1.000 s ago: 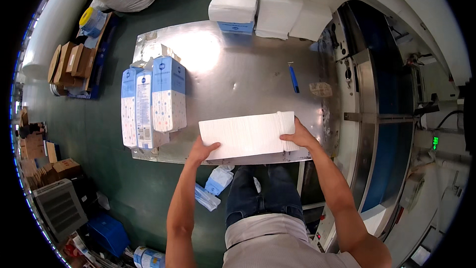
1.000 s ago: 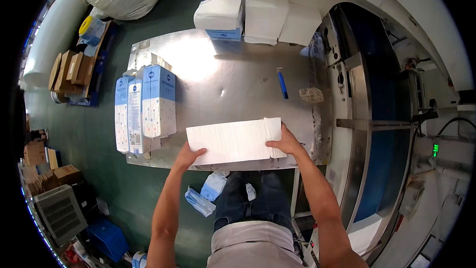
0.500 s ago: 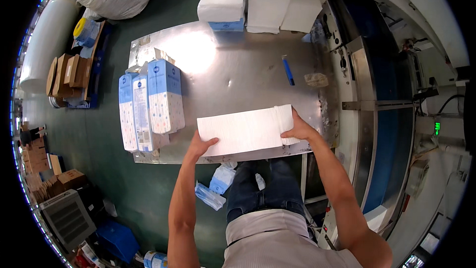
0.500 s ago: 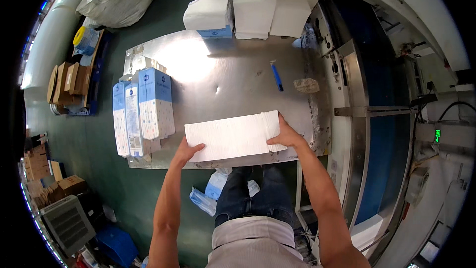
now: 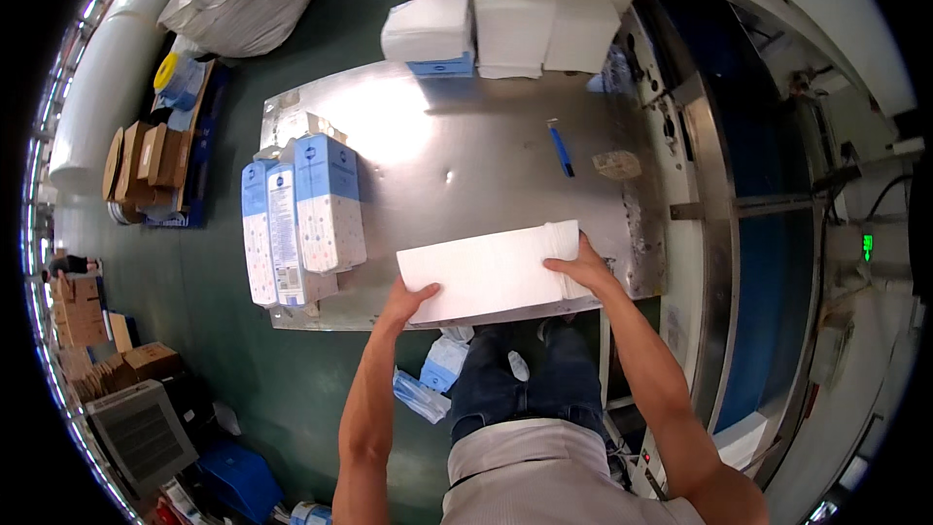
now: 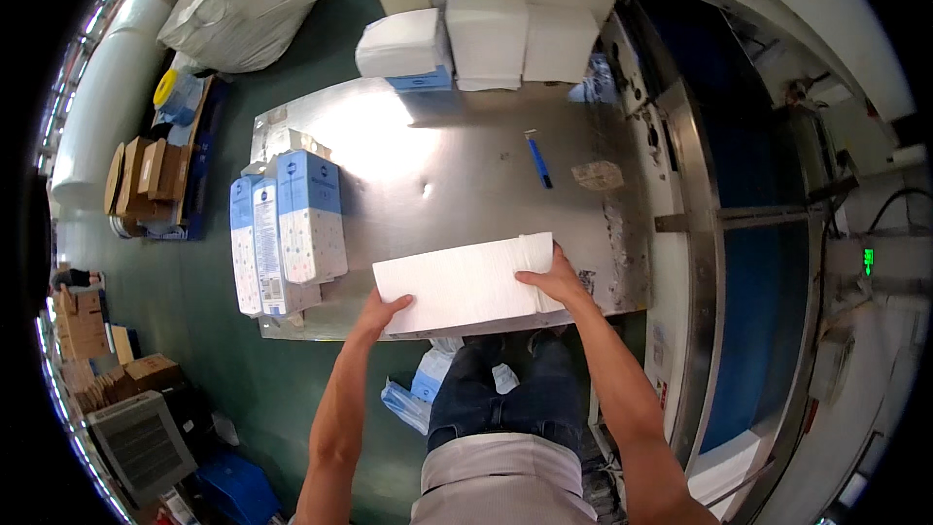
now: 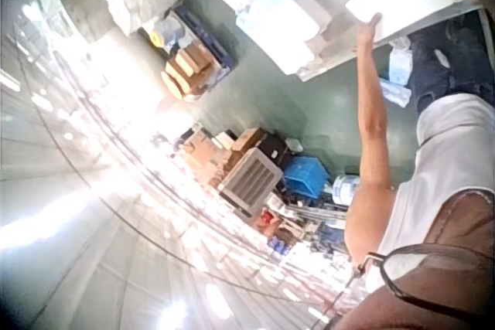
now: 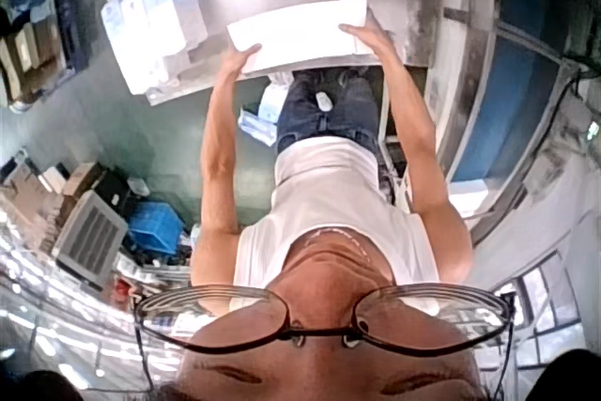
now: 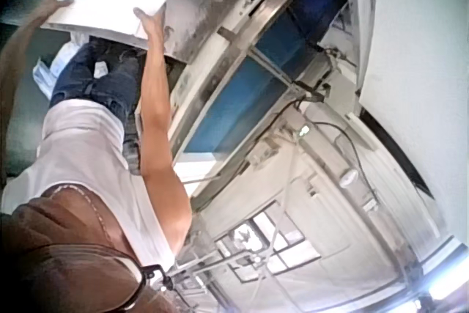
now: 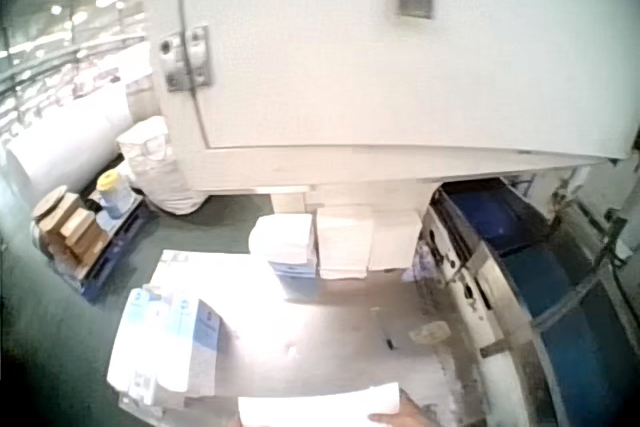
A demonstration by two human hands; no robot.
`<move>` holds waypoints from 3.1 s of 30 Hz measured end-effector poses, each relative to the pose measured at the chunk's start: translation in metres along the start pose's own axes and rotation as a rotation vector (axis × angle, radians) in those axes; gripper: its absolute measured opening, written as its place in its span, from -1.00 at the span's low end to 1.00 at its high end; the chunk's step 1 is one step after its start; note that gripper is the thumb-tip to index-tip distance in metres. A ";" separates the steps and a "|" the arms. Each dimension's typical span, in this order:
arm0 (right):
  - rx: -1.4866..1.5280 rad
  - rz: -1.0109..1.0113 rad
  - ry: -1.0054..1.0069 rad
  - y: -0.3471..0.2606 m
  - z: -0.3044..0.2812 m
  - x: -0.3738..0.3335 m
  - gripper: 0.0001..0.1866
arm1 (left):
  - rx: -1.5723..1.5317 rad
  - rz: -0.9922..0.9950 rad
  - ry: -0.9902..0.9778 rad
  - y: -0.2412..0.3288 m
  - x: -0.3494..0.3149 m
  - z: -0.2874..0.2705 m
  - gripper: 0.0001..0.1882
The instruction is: The person unpacks multiple packages of white paper products on a metal table. They remove the blue and white plastic wrappers from each stack, place the stacks on the table, and then gather the discarded wrappers into a pile on the floor.
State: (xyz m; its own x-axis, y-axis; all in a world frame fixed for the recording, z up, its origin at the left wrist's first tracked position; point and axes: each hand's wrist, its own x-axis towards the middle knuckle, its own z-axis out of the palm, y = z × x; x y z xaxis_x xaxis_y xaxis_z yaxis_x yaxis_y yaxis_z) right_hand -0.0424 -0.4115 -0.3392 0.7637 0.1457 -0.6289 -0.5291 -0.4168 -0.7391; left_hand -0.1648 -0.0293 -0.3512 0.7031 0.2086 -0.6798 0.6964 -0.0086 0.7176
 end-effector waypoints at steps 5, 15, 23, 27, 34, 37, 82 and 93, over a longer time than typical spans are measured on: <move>0.018 -0.108 -0.030 0.010 -0.009 -0.009 0.07 | 0.033 -0.019 -0.006 0.014 -0.018 0.044 -0.36; -0.101 -0.262 0.473 -0.029 -0.340 -0.232 0.15 | -0.065 0.347 -0.311 0.166 -0.147 0.300 -0.20; -0.019 -0.078 0.610 0.103 -0.586 -0.371 0.09 | -0.086 0.217 -0.653 0.170 -0.242 0.613 0.02; -0.045 0.124 0.425 0.167 -0.610 -0.352 0.15 | -0.079 -0.182 -0.567 0.109 -0.238 0.675 0.15; -0.591 0.621 0.539 0.268 -0.564 -0.327 0.17 | 0.172 -1.049 -0.883 0.080 -0.275 0.685 -0.09; -1.180 0.570 1.154 0.269 -0.501 -0.319 -0.12 | 0.114 -1.362 -1.294 0.109 -0.318 0.611 -0.21; -0.251 -0.300 -0.093 -0.067 0.125 -0.038 -0.45 | 0.506 0.523 0.622 0.055 -0.039 0.081 -0.40; -0.417 -0.398 -0.049 -0.002 0.072 -0.043 -0.67 | 0.171 0.029 0.300 -0.009 -0.050 0.034 -0.60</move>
State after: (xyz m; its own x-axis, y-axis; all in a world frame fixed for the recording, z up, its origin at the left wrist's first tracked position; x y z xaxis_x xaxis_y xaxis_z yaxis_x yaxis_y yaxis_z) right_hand -0.1014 -0.3520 -0.3278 0.8510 0.4006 -0.3395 -0.0067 -0.6383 -0.7698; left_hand -0.2014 -0.0726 -0.3289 0.6669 0.4837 -0.5667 0.7088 -0.1773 0.6828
